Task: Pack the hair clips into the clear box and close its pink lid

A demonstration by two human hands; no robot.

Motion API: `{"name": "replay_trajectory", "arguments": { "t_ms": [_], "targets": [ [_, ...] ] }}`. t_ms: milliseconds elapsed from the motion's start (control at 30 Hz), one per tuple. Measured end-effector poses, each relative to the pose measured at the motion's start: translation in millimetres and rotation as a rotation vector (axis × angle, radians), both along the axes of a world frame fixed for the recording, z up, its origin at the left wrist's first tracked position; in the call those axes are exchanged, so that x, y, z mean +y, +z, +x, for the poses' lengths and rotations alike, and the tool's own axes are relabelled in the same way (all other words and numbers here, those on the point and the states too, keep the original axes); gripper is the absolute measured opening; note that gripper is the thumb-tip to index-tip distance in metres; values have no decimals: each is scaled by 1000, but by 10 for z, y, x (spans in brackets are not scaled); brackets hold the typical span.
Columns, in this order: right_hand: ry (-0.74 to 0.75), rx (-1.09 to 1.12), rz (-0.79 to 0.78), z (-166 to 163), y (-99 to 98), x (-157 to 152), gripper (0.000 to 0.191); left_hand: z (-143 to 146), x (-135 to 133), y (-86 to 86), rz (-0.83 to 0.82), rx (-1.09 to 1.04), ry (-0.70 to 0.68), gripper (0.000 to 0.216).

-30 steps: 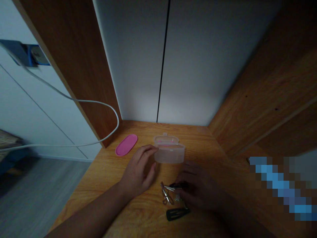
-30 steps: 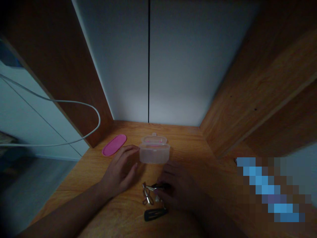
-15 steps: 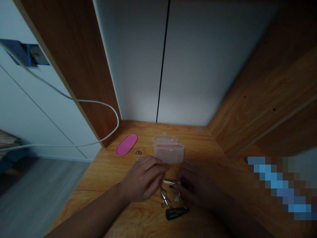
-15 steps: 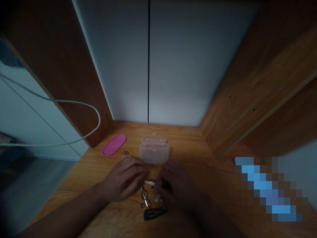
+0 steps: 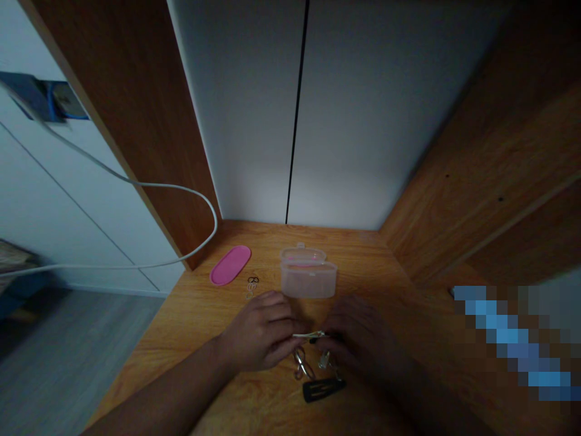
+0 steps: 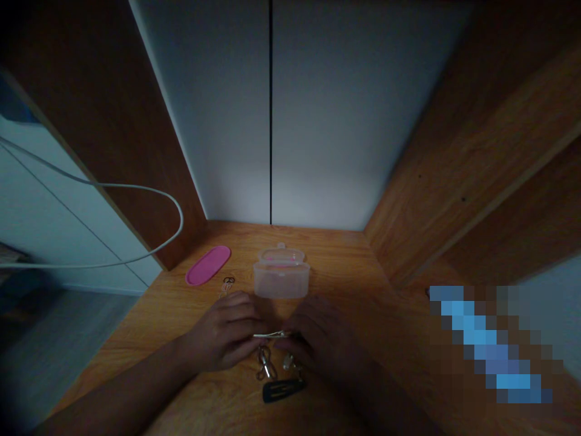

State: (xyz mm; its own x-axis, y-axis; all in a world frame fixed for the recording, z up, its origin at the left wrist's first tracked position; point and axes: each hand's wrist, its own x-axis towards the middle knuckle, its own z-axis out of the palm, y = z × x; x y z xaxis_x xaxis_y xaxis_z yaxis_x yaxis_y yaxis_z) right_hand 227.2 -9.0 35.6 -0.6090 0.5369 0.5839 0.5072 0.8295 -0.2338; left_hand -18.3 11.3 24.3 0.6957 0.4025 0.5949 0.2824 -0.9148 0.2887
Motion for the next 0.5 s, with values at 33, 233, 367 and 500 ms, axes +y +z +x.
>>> {"name": "replay_trajectory", "arguments": {
  "t_ms": [33, 233, 367, 500],
  "targets": [
    [-4, -6, -2, -2, 2, -1, 13, 0, -4, 8, -6, -16, -3, 20],
    [9, 11, 41, -1, -28, 2, 11, 4, -18, 10, 13, 24, -13, 18],
    [-109, 25, -102, 72, -103, -2, 25, -9, -6, -32, 2, 44, 52, 16],
    [-181, 46, -271, 169, -77, 1, 39, -29, 22, -46, -61, -39, 147, 13]
  ]
}}
